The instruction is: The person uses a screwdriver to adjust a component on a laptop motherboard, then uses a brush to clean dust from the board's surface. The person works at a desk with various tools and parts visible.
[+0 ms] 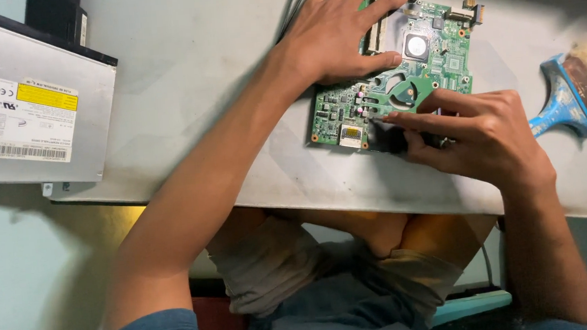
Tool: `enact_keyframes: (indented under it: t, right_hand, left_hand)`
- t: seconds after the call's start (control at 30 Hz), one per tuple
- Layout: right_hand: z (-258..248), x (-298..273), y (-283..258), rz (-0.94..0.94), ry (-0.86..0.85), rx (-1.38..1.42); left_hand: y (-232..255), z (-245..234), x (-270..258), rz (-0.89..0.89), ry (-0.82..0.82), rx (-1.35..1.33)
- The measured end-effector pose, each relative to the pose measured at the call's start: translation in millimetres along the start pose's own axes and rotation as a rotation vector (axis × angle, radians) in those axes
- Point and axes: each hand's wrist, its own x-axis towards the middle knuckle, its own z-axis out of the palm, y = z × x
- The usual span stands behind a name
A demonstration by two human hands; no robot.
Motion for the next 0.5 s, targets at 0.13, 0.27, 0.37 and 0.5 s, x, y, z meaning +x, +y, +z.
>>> enact_keyframes:
  t: [0.13, 0.27, 0.37, 0.5]
  right_hand:
    - [3, 2, -6, -0.029, -0.008, -0.038]
    - [1, -2, -28, 0.040, 0.014, -0.126]
    - [1, -2, -47, 0.094, 0.025, -0.162]
    - [0, -2, -66, 0.144, 0.031, -0.245]
  left_hand:
    - [-5, 1, -1, 0.030, 0.038, -0.012]
    - [-3, 2, -1, 0.035, 0.045, 0.007]
    - [-5, 2, -2, 0.037, 0.059, 0.013]
    - [2, -7, -4, 0.016, 0.019, -0.024]
